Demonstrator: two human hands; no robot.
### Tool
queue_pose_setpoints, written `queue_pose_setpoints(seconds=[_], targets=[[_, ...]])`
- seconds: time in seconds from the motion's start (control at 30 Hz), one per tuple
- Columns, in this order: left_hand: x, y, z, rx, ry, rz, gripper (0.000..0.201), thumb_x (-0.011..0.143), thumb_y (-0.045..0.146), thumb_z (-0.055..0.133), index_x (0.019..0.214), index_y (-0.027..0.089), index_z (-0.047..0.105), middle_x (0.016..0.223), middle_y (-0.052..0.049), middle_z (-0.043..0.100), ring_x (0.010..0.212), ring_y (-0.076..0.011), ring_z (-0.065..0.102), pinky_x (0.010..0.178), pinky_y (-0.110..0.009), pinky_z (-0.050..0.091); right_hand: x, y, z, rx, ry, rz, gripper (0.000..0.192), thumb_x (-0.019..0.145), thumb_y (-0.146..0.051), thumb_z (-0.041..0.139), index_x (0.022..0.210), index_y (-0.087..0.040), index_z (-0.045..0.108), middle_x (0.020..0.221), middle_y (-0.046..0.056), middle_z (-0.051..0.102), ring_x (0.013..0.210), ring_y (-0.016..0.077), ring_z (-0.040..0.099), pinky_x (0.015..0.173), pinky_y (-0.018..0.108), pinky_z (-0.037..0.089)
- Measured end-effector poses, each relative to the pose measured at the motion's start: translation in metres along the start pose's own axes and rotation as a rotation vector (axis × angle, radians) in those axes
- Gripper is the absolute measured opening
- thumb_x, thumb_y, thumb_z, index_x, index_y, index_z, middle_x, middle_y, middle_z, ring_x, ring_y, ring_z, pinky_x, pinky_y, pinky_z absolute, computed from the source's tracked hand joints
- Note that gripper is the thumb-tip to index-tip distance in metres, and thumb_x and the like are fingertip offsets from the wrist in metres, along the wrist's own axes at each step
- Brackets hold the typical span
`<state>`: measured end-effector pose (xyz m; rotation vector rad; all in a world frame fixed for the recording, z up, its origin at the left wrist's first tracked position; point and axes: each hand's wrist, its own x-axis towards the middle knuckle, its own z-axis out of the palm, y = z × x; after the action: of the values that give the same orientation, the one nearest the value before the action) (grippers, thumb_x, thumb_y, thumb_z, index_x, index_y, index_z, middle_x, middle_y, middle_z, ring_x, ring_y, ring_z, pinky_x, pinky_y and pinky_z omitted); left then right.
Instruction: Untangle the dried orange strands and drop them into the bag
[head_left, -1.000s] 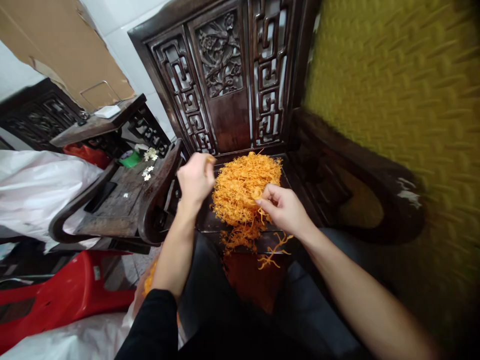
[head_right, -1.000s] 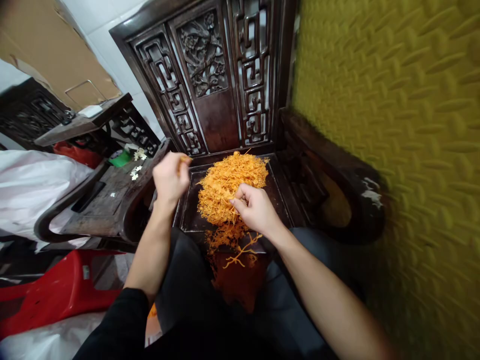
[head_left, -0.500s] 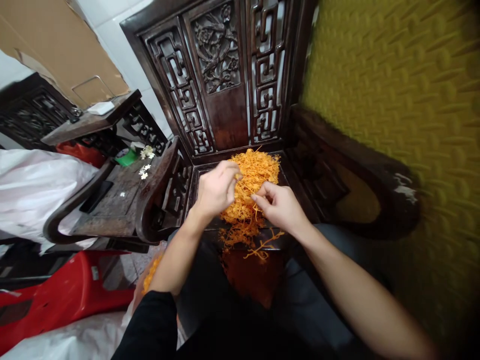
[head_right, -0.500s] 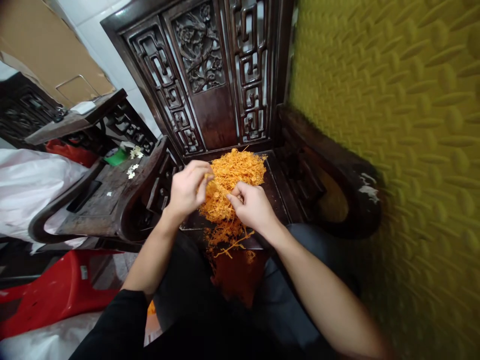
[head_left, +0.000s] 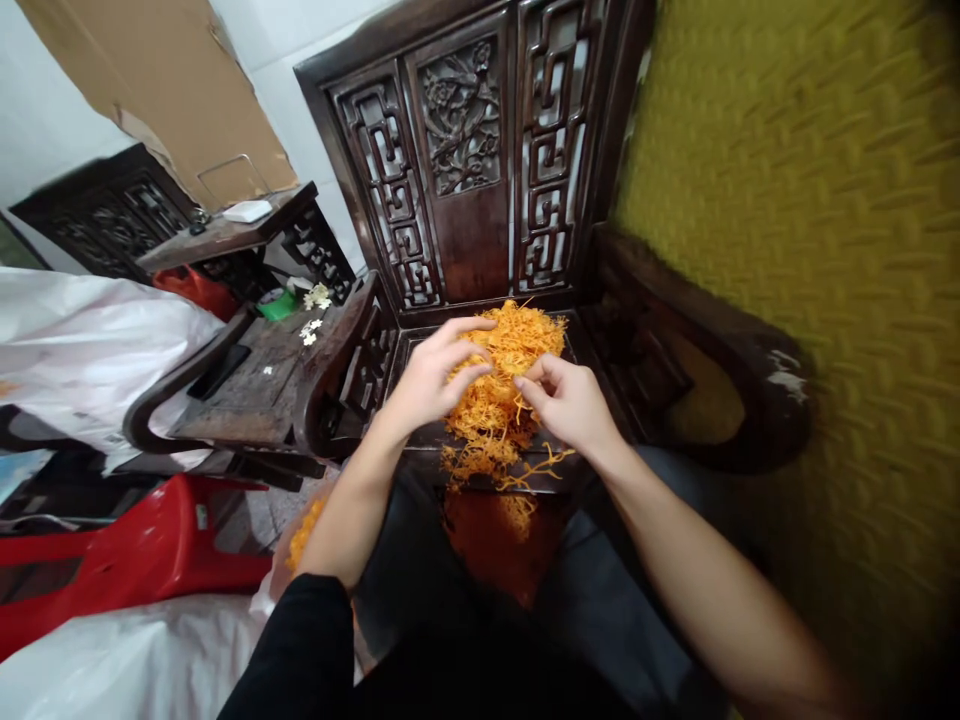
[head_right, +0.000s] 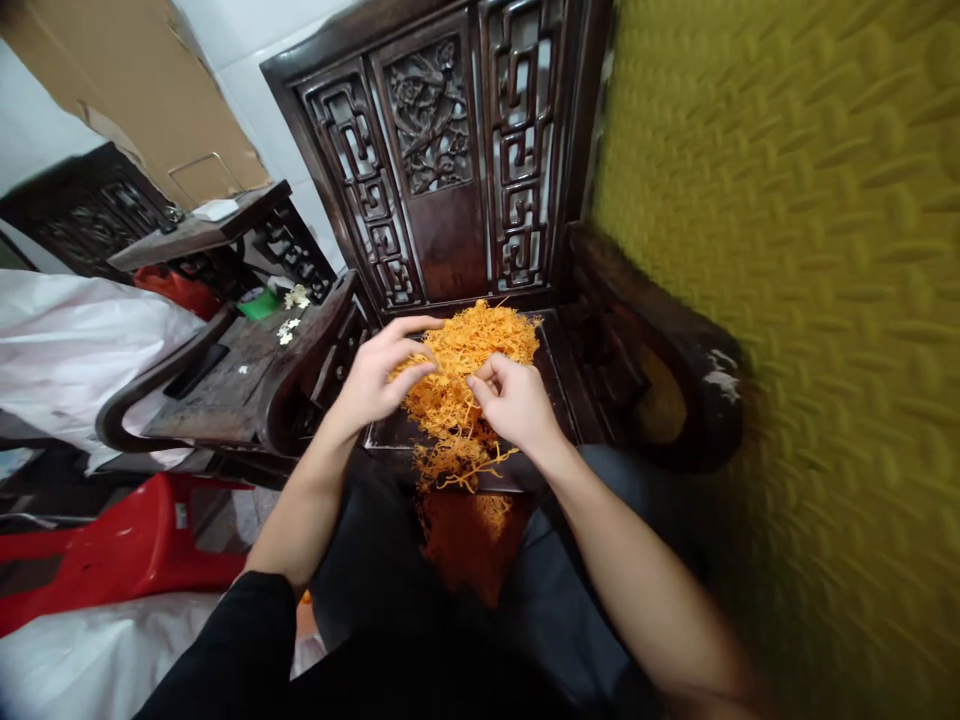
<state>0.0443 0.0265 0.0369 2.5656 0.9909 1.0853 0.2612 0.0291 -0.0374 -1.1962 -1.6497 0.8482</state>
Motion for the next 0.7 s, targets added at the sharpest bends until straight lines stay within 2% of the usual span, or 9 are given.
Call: queue_pose_setpoints(seconds=[0.07,0.13,0.27,0.33,0.4,0.47,0.53,0.63,0.7], targets=[[-0.003,0.008,0.011,-0.016,-0.144,0.07,0.017,0.1,0.027,0.055,0.097,0.016,0.068,0.151,-0.015,0.054,0.137,-0.0243,0.055,0.112,-0.046,0.047,-0.004,-0.002,0.0,-0.005,-0.003,-0.011,0.025,0.085,-0.035,0.063,0.068,-0.02,0.054,0.057,-0.001,0.053,0.051,0.0118,0.043,0.052,0.027,0.032],[-0.005,0.01,0.018,-0.016,-0.209,0.101,0.018,0.1,0.026,0.053,0.099,0.016,0.068,0.146,-0.016,0.058,0.129,-0.0238,0.061,0.107,-0.044,0.051,-0.008,-0.004,-0.001,-0.014,-0.005,-0.025,0.023,0.085,-0.034,0.064,0.069,-0.02,0.055,0.058,-0.001,0.054,0.051,0.0121,0.044,0.052,0.027,0.032],[-0.006,0.013,0.03,-0.085,-0.03,0.071,0.02,0.099,0.032,0.055,0.095,0.016,0.066,0.108,-0.012,0.072,0.1,-0.0206,0.068,0.09,-0.039,0.057,-0.014,-0.01,-0.002,-0.086,-0.002,-0.081,0.02,0.085,-0.03,0.063,0.07,-0.02,0.055,0.058,0.0,0.056,0.052,0.0128,0.044,0.054,0.027,0.032],[-0.007,0.022,0.034,-0.247,0.065,0.018,0.026,0.097,0.04,0.06,0.088,0.017,0.066,0.098,-0.01,0.072,0.093,-0.0198,0.068,0.087,-0.038,0.057,-0.013,-0.013,0.0,-0.166,0.017,-0.126,0.017,0.084,-0.025,0.06,0.069,-0.02,0.054,0.059,0.0,0.057,0.054,0.0134,0.046,0.057,0.028,0.033],[-0.011,0.039,0.033,-0.448,0.113,-0.088,0.036,0.094,0.052,0.063,0.082,0.018,0.063,0.089,-0.008,0.07,0.075,-0.0162,0.066,0.07,-0.034,0.057,-0.009,-0.012,0.004,-0.258,0.056,-0.148,0.013,0.082,-0.02,0.058,0.07,-0.02,0.053,0.063,0.002,0.059,0.057,0.0146,0.049,0.06,0.029,0.034],[-0.018,0.063,0.023,-0.624,0.16,-0.195,0.044,0.089,0.061,0.064,0.078,0.018,0.06,0.084,-0.006,0.067,0.051,-0.0089,0.053,0.047,-0.027,0.047,-0.002,-0.005,0.006,-0.332,0.108,-0.105,0.013,0.08,-0.018,0.059,0.069,-0.02,0.052,0.063,0.003,0.059,0.059,0.0155,0.049,0.061,0.03,0.033],[-0.026,0.087,0.001,-0.761,0.239,-0.198,0.044,0.086,0.06,0.068,0.074,0.019,0.057,0.081,-0.003,0.064,0.04,-0.0031,0.038,0.035,-0.023,0.032,0.004,0.005,0.004,-0.308,0.143,-0.02,0.017,0.078,-0.022,0.063,0.065,-0.02,0.051,0.06,0.003,0.056,0.057,0.0154,0.047,0.059,0.03,0.033],[-0.038,0.111,-0.043,-0.91,0.377,-0.038,0.033,0.082,0.046,0.075,0.071,0.02,0.057,0.073,0.001,0.057,0.036,-0.0011,0.031,0.031,-0.019,0.027,0.007,0.012,-0.008,0.067,0.138,0.11,0.029,0.076,-0.04,0.07,0.067,-0.022,0.05,0.055,0.0,0.052,0.05,0.0134,0.043,0.051,0.028,0.03],[-0.052,0.113,-0.07,-0.955,0.466,-0.086,0.028,0.082,0.041,0.076,0.074,0.021,0.059,0.073,0.002,0.055,0.036,-0.0007,0.03,0.029,-0.018,0.022,0.0,0.003,-0.018,0.382,0.082,0.155,0.04,0.073,-0.053,0.075,0.073,-0.023,0.048,0.056,-0.003,0.052,0.044,0.0104,0.036,0.045,0.026,0.025]])
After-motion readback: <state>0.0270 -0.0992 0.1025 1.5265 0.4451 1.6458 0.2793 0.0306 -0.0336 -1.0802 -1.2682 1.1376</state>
